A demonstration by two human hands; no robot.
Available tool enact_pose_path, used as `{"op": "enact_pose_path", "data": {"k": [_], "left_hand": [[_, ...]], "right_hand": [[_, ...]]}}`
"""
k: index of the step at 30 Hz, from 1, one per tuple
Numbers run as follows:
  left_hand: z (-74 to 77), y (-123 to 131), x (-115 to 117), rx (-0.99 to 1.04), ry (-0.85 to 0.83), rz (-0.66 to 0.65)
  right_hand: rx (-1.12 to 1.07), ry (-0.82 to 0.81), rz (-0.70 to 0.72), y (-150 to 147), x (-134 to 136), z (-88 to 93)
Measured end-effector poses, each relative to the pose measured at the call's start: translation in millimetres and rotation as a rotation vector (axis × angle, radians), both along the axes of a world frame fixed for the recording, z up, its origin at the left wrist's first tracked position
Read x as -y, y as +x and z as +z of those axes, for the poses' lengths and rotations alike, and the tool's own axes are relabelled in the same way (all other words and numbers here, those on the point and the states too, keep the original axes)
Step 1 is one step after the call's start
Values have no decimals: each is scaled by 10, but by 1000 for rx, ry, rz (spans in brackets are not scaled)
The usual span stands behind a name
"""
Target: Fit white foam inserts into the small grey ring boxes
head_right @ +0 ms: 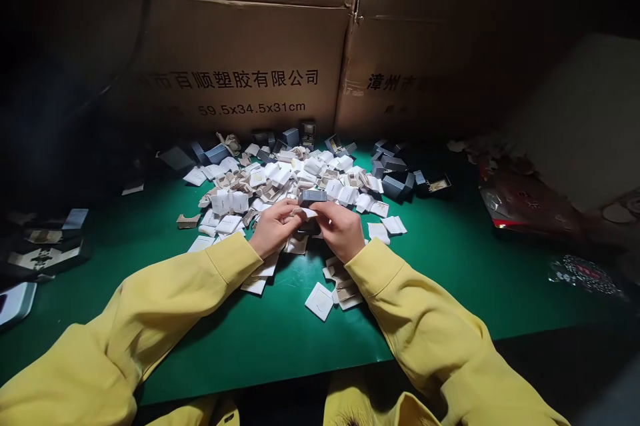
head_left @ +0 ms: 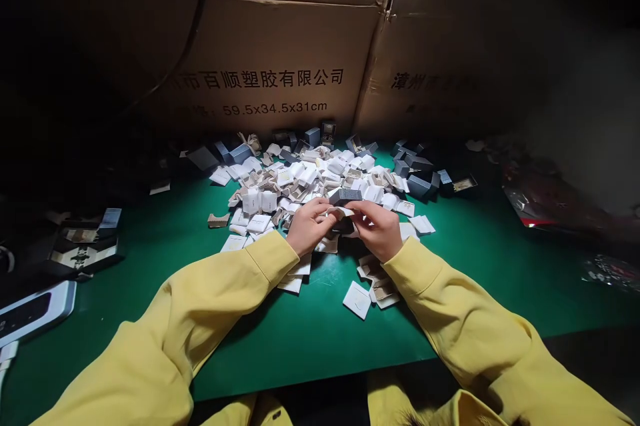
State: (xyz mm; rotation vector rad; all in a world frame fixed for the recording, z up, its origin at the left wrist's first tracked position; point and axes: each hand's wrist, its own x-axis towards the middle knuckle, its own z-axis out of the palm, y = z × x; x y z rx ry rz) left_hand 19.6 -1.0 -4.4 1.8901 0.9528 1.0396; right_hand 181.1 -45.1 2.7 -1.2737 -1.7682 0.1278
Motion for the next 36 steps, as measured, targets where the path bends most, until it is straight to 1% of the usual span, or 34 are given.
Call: {"op": "enact_pose_path", "data": {"k": [3,7,11,13,15,17,19,20,22,25,27,30,33,36], "left_hand": [[-10,12,-2,40,-59,4],[-41,24,0,135,-135,-40],[-74,23,1,153,-139,-67],[-82,22,0,156,-136,-71],[-78,22,1,166,-147,-65],[-61,20,7,176,-161,-47],[-34,14,16,170,-177,-31],[-19,9,21,163,-184,-32],[12,-5,30,140,-204,-57],[47,-18,37,112,-217,-85],[56,-19,35,110,-215,-67],[41,-13,27,106,-220,-43],[7,-10,15,90,-244,-63],[-15,-12,5,95,-223,-72]], "right_hand": [[39,-18,30,32,-11,-22],[57,-31,100,57,-29,-25],[144,-86,159,57,-43,-43],[176,-88,148,57,-44,-62],[209,-72,108,60,-43,-79],[253,-62,70,64,-41,-86],[283,-72,66,63,-39,-77],[278,-87,76,59,-38,-65],[200,-129,100,46,-36,-31],[-24,-218,120,19,-31,23],[-143,-288,146,2,-29,36],[-241,-344,166,-12,-30,14],[-241,-302,117,-10,-34,-15],[-113,-204,110,7,-38,-22]]}}
